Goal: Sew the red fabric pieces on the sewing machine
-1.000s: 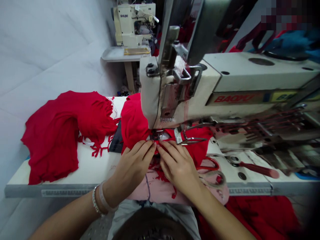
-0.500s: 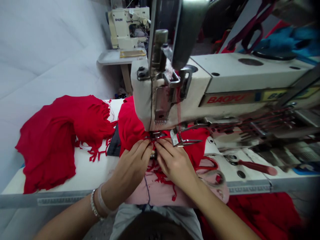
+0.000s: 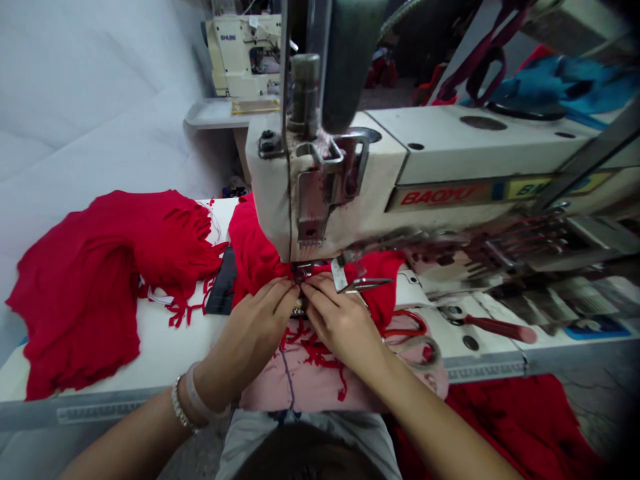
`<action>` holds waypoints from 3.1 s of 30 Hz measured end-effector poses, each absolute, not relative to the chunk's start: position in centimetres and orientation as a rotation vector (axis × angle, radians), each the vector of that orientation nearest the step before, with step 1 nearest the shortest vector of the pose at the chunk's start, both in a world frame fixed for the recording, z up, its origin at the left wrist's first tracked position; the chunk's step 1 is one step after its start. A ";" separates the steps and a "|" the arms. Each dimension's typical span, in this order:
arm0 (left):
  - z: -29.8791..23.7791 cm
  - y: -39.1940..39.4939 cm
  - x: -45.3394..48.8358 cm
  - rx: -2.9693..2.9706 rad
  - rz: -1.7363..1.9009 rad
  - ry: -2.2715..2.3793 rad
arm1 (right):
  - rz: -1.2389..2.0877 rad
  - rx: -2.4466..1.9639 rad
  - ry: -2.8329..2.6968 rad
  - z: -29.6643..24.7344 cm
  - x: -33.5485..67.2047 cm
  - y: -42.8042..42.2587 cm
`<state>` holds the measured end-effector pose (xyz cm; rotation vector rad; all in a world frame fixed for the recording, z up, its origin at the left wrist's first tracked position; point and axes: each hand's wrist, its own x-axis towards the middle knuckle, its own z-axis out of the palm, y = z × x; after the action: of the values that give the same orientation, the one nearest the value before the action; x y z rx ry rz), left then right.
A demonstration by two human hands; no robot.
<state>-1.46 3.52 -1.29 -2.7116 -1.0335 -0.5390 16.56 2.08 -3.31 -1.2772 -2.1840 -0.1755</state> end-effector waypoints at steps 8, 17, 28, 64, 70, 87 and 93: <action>-1.2 4.2 -2.9 -2.797 -0.748 -1.175 | -0.379 -1.295 -1.939 -3.1 20.7 0.0; -2.5 5.9 -9.1 -2.452 -1.876 -3.200 | 0.893 -1.499 -1.112 -3.9 26.4 -4.9; 4.3 3.4 -8.1 -1.827 -3.363 -1.646 | -0.308 -0.871 -2.314 -2.0 16.9 1.8; -0.3 0.4 -0.8 -2.612 -0.280 -1.243 | -0.458 -1.207 -2.255 -2.5 16.3 -0.3; -0.1 0.6 -0.6 -2.605 -0.300 -1.228 | -0.369 -1.132 -2.266 -2.7 17.2 0.1; -1.7 1.8 -1.2 -2.707 -0.375 -1.196 | -0.288 -1.235 -2.168 -2.6 16.7 1.8; -1.7 2.1 -1.2 -2.717 -0.419 -1.163 | -0.059 -1.233 -2.133 -3.0 17.1 2.3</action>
<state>-1.24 2.13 -1.67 -2.7170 -1.1626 -0.4190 17.14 2.27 -3.05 -1.2329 -2.1331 -0.0591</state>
